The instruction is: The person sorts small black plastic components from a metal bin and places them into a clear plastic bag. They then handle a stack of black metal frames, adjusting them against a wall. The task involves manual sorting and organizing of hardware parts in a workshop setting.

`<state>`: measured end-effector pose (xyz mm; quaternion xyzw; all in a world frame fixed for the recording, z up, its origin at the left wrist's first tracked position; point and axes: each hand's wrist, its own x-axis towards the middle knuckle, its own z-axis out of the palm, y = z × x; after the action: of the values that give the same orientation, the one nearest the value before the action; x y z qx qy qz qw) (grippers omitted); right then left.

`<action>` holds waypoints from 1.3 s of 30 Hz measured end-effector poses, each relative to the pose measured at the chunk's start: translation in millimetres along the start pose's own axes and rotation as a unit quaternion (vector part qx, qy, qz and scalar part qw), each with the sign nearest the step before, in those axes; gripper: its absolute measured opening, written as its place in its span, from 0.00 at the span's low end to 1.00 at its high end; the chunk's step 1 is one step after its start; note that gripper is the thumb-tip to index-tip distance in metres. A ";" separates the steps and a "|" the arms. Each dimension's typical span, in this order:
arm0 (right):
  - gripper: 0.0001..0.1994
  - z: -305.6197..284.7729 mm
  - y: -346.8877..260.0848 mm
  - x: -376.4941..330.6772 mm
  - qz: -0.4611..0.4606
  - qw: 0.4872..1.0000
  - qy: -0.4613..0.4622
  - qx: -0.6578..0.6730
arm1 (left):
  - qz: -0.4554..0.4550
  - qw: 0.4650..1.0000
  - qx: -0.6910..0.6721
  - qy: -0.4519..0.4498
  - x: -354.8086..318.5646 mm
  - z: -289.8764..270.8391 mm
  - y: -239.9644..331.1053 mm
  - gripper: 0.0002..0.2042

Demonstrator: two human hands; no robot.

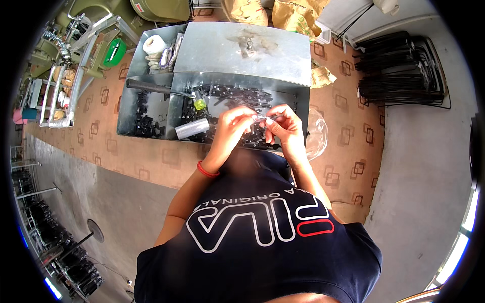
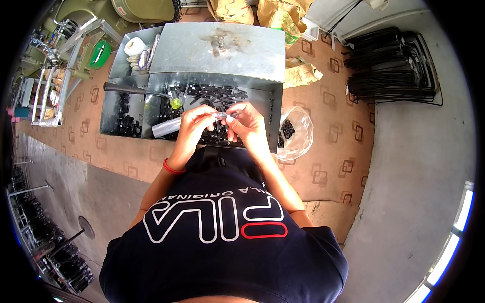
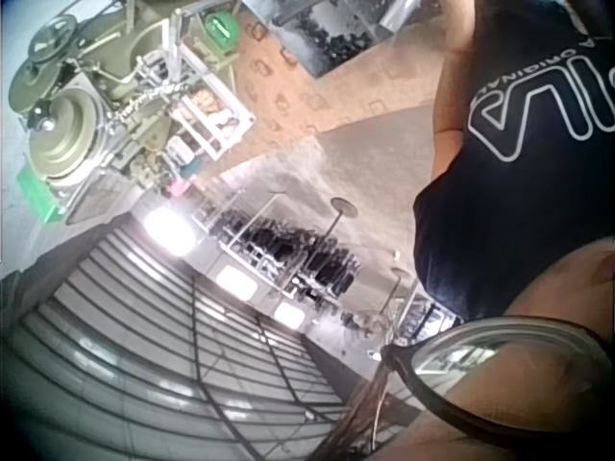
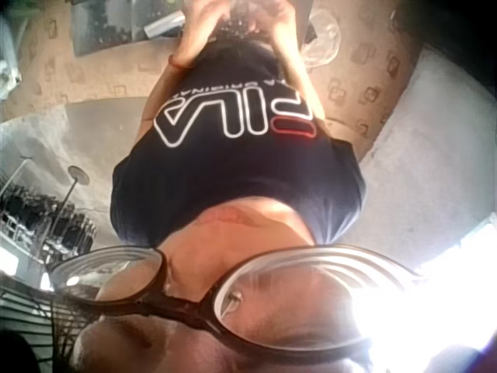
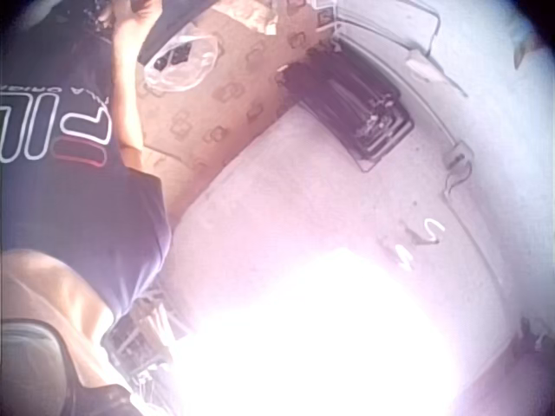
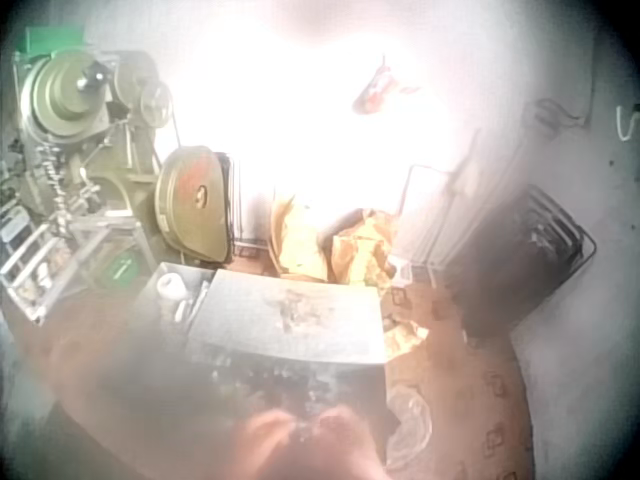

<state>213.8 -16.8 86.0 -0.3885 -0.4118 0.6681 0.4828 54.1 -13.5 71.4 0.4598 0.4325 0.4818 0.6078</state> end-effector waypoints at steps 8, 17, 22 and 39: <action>0.08 7.0 3.3 -1.5 -0.057 0.994 0.033 -0.086 | -0.030 0.995 -0.090 -0.044 -1.0 -4.1 3.1 0.09; 0.08 -1.6 -2.3 3.0 -0.002 0.997 0.006 -0.073 | -0.007 0.993 -0.079 -0.084 -7.5 -3.7 10.8 0.16; 0.04 -5.1 -6.5 3.6 0.025 0.996 0.007 -0.084 | 0.033 0.995 0.046 -0.084 -7.6 -3.4 11.1 0.17; 0.06 -4.8 2.5 -3.4 0.064 0.996 -0.058 0.033 | 0.117 0.971 0.203 -0.045 -1.1 0.9 -2.9 0.03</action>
<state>218.2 -19.8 82.3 -0.3589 -0.3913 0.7322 0.4266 55.3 -15.0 68.9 0.6420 0.4370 0.4303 0.4601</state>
